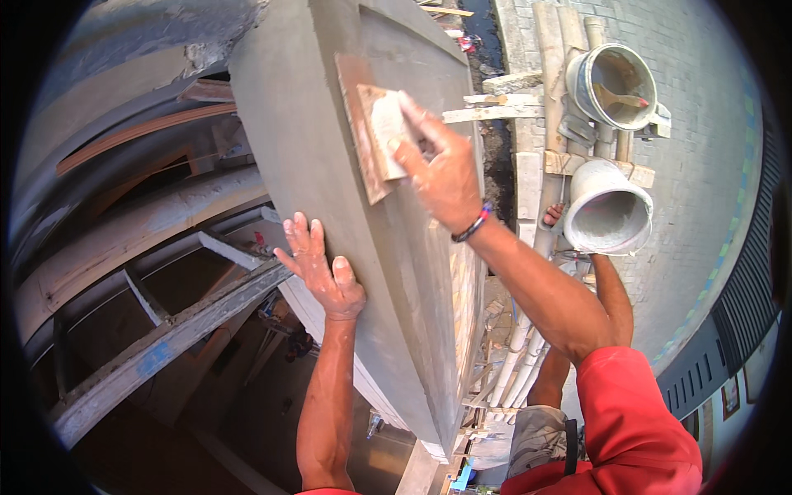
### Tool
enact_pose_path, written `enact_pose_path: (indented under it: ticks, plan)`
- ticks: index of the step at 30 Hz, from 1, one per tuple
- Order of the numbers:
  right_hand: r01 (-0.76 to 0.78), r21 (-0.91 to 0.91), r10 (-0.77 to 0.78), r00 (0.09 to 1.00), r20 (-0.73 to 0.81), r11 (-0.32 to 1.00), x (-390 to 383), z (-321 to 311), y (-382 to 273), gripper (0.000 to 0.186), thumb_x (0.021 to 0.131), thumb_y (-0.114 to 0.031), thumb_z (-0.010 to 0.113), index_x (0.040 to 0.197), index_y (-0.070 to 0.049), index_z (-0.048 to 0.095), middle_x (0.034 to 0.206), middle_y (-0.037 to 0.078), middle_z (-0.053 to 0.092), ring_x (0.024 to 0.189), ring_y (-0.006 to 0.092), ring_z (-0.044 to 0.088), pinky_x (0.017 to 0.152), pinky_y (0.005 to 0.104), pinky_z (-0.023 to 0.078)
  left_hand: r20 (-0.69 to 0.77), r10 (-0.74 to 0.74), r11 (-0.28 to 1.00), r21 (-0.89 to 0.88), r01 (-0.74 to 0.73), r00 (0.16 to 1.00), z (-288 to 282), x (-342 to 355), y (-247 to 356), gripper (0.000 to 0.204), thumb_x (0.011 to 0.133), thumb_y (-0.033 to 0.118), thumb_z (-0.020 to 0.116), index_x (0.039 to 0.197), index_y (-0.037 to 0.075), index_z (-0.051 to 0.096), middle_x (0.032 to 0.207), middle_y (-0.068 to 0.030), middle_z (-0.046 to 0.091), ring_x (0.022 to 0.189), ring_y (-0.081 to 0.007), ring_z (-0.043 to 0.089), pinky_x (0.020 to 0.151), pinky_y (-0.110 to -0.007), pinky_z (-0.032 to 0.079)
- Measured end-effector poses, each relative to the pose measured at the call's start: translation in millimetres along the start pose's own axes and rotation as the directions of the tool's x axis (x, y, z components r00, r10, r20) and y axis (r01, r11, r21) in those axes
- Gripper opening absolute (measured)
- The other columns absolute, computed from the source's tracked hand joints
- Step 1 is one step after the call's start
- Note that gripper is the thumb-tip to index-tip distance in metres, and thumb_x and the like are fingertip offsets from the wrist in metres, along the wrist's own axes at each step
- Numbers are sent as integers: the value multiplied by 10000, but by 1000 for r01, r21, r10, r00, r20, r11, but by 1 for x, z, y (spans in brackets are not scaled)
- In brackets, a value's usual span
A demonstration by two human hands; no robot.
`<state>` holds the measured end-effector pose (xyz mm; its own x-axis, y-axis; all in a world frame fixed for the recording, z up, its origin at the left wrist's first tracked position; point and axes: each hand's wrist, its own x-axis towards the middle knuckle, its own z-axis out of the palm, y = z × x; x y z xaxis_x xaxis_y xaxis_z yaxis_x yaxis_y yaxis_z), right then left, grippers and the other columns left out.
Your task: The person applies plaster to a curved wall section using a trowel and a bucket of plaster. They repeatedly scoop plaster from the bucket and smooth it onto the surface, working along the length of the wall while standing on scaffolding.
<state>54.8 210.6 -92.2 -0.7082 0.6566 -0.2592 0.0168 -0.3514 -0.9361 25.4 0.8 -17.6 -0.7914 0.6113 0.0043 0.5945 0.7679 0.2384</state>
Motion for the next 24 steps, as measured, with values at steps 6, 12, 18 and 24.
enact_pose_path:
  ticks: [6, 12, 18, 24]
  plan:
    - [-119, -371, 157, 985, 74, 921, -95, -128, -6, 398, 795, -26, 625, 1180, 70, 604, 1064, 213, 651, 963, 271, 652, 862, 351, 491, -7, 2, 1000, 5, -2, 1000, 8, -4, -5, 560, 948, 341, 322, 1389, 19, 447, 1515, -156, 352, 1446, -348, 220, 1140, -572, -18]
    - [-208, -796, 9, 969, -246, 568, 26, -327, -14, 419, 818, -63, 590, 1234, -22, 619, 1130, 183, 673, 1018, 226, 657, 885, 324, 495, -9, -22, 1000, -1, 22, 1000, 4, -1, 1, 594, 965, 399, 286, 1404, 26, 434, 1522, -143, 344, 1450, -337, 211, 1140, -578, -19]
    - [-120, -993, 131, 984, -117, 19, 164, -370, 61, 399, 796, -167, 562, 1174, -95, 667, 1042, 260, 658, 1007, 406, 633, 899, 444, 500, -8, -30, 999, 17, 30, 1000, -3, -3, 1, 596, 966, 400, 282, 1407, 30, 433, 1522, -153, 341, 1448, -330, 223, 1148, -561, -8]
    - [-150, -972, 278, 940, -197, -182, 207, -378, 116, 302, 816, -120, 541, 1073, -20, 663, 1051, 275, 647, 1023, 420, 620, 905, 495, 488, -16, -20, 1000, -18, 19, 1000, 5, -2, -1, 564, 970, 394, 320, 1389, 46, 464, 1516, -137, 359, 1449, -321, 225, 1147, -560, -27]
